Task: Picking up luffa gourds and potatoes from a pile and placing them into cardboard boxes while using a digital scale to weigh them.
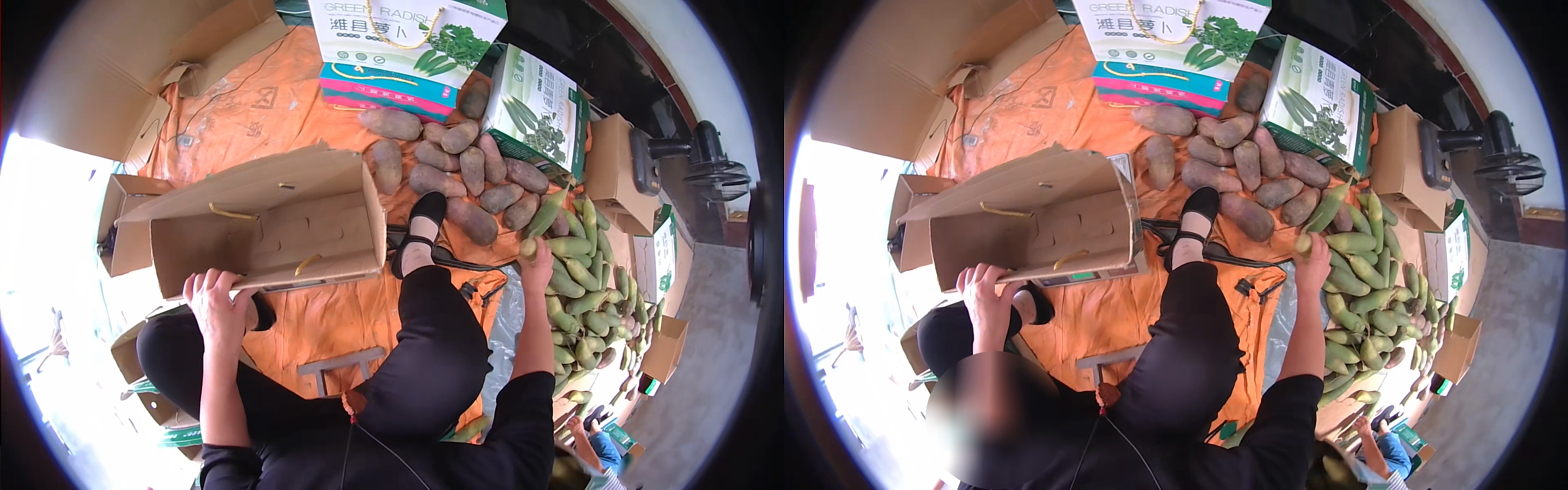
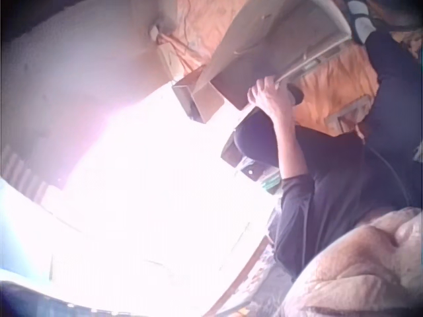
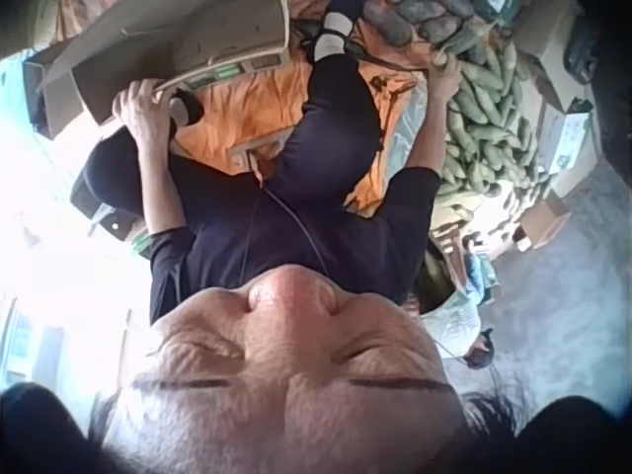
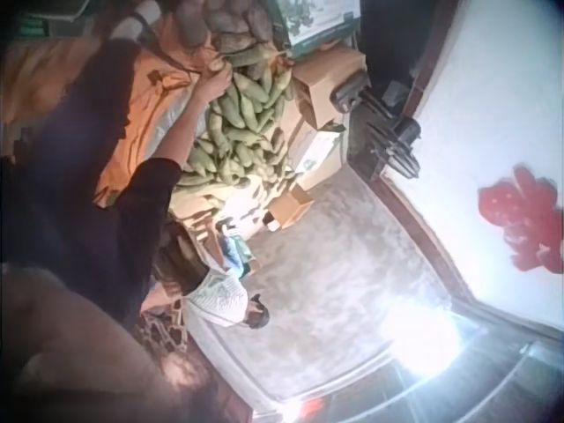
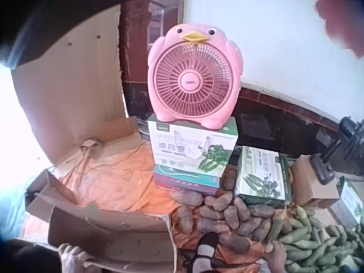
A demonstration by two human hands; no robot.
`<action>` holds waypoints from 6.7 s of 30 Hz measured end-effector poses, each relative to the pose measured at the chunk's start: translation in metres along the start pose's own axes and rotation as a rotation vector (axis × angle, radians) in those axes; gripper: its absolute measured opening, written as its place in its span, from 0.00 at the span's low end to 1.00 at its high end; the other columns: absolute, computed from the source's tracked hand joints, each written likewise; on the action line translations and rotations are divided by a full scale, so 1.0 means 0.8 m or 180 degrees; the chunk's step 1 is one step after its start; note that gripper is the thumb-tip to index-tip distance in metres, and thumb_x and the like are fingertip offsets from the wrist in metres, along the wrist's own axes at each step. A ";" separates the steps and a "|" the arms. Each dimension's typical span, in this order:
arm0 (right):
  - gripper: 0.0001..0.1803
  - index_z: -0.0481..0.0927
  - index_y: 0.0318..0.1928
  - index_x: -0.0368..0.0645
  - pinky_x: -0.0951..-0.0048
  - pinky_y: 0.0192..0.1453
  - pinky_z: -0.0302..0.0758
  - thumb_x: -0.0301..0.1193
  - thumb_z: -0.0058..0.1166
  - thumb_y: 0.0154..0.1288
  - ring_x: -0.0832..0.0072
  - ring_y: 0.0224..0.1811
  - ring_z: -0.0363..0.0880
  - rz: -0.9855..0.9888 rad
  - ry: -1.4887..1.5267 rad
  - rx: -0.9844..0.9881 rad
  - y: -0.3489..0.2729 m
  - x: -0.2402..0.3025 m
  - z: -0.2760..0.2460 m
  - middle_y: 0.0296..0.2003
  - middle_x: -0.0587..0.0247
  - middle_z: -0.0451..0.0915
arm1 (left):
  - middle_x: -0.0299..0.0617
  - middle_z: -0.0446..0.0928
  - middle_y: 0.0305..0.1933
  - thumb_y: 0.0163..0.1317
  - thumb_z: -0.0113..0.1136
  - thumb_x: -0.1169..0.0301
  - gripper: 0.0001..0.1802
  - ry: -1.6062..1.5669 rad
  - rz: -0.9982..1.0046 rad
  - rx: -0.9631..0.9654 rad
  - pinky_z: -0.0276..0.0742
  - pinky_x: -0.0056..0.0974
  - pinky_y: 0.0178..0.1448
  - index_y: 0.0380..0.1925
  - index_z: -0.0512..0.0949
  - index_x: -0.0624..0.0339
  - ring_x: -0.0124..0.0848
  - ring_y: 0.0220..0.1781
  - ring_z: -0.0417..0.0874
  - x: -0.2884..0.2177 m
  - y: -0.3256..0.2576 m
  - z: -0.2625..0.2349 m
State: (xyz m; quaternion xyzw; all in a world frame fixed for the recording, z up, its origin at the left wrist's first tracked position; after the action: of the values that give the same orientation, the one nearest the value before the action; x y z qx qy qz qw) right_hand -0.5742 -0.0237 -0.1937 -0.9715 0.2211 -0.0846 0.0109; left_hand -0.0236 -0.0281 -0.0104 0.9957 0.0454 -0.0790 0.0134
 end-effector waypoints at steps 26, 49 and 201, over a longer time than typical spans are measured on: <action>0.31 0.72 0.53 0.45 0.64 0.55 0.72 0.31 0.68 0.46 0.63 0.54 0.72 -0.3816 0.2294 0.1022 -0.140 0.532 -0.241 0.45 0.58 0.76 | 0.37 0.76 0.33 0.42 0.69 0.68 0.12 -0.0008 0.0335 -0.0156 0.61 0.47 0.60 0.28 0.78 0.54 0.39 0.44 0.75 0.031 -0.023 -0.004; 0.24 0.73 0.55 0.40 0.72 0.49 0.74 0.37 0.58 0.61 0.71 0.46 0.79 -0.2895 0.2707 0.1650 -0.109 0.456 -0.302 0.43 0.57 0.81 | 0.39 0.77 0.32 0.46 0.68 0.64 0.12 0.0322 0.0357 -0.0232 0.65 0.47 0.51 0.27 0.77 0.55 0.39 0.41 0.77 0.022 -0.023 0.001; 0.13 0.79 0.44 0.34 0.73 0.33 0.77 0.25 0.54 0.59 0.73 0.28 0.81 0.1282 0.2193 0.0496 -0.334 -0.062 0.070 0.29 0.56 0.83 | 0.45 0.71 0.58 0.50 0.66 0.65 0.36 0.0377 0.0651 0.0785 0.48 0.53 0.69 0.62 0.66 0.50 0.41 0.64 0.67 0.083 -0.021 -0.029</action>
State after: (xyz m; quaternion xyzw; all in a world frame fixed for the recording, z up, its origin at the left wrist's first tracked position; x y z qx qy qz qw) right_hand -0.4945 0.2379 -0.2415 -0.8198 0.3906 -0.4179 0.0261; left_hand 0.0435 -0.0050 0.0020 0.9922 -0.0656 -0.0234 -0.1037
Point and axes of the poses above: each hand's wrist, its own y-axis towards the middle knuckle, its own z-axis out of the palm, x = y × z, the point moved 2 cm from there along y, towards the middle knuckle
